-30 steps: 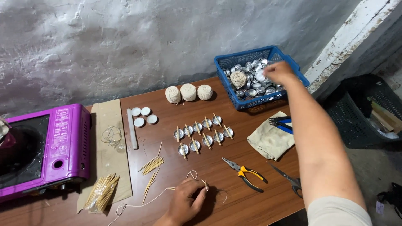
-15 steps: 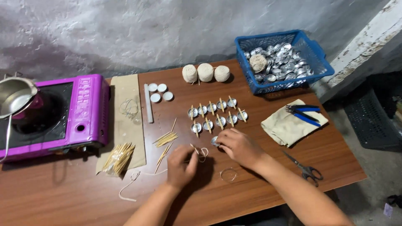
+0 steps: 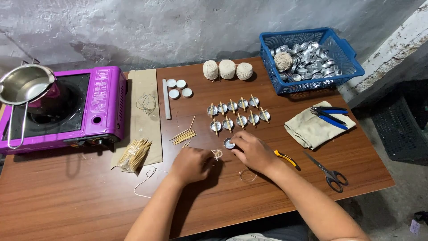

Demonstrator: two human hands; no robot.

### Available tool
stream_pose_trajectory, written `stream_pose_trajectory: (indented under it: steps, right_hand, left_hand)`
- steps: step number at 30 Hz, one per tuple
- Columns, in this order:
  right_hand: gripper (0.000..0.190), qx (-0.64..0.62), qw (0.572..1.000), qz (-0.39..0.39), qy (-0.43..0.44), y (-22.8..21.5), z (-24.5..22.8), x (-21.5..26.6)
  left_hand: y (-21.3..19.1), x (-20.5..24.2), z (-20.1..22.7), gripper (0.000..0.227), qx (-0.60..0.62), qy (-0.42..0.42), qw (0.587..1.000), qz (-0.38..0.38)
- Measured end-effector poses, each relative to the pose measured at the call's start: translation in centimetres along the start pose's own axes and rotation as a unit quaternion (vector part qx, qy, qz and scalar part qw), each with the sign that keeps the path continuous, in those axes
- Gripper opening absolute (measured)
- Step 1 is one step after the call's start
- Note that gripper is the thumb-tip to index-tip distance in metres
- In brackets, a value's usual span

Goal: Assembling candle wick holders by tying cotton wicks to bamboo sticks and trimming the excess string with scissors and pliers.

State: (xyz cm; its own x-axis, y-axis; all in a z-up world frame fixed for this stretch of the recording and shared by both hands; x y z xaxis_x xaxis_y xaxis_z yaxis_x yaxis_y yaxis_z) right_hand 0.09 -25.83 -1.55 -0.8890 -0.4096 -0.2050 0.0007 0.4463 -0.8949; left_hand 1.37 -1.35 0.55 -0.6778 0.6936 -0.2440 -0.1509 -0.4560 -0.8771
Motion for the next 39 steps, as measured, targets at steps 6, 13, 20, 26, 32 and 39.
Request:
stream_pose_trajectory:
  steps: [6, 13, 20, 26, 32, 39]
  right_hand:
    - [0.030, 0.024, 0.999, -0.049, 0.001, 3.3, 0.3, -0.9]
    - [0.038, 0.006, 0.998, -0.064, 0.007, -0.3, -3.3, -1.9]
    - [0.026, -0.257, 0.951, -0.026, 0.172, -4.2, -8.8, 0.2]
    - [0.013, -0.309, 0.927, -0.008, 0.211, -3.4, -8.9, -0.5]
    - [0.013, -0.318, 0.911, -0.030, 0.261, -3.4, -8.1, 0.3]
    - [0.016, -0.244, 0.920, -0.063, 0.299, -3.3, -7.2, 0.2]
  left_hand:
    - [-0.5, 0.4, -2.1, 0.011, 0.007, -0.041, 0.991, 0.129]
    - [0.5, -0.5, -1.2, 0.009, 0.294, -0.100, 0.922, 0.233]
    - [2.7, -0.7, -0.1, 0.006, 0.395, -0.119, 0.893, 0.182]
    - [2.5, -0.9, 0.1, 0.006, 0.425, -0.141, 0.883, 0.142]
    - [1.7, -0.6, 0.2, 0.007, 0.375, -0.141, 0.907, 0.128]
    - [0.2, -0.5, -0.3, 0.017, 0.003, -0.117, 0.983, 0.145]
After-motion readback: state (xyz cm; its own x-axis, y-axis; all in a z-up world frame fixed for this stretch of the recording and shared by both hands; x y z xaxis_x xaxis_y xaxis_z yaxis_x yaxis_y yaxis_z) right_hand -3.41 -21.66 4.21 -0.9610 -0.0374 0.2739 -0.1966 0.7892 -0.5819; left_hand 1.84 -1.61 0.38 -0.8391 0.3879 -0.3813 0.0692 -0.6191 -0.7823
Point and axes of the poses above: each hand's wrist, its own x-axis away from the middle knuckle, its own y-axis out of the palm, z = x × y, the point moved 2 cm from there along -x, towards the middle knuckle, and after that the axes turned 2 degrees about -z, right-handed, at the moved point
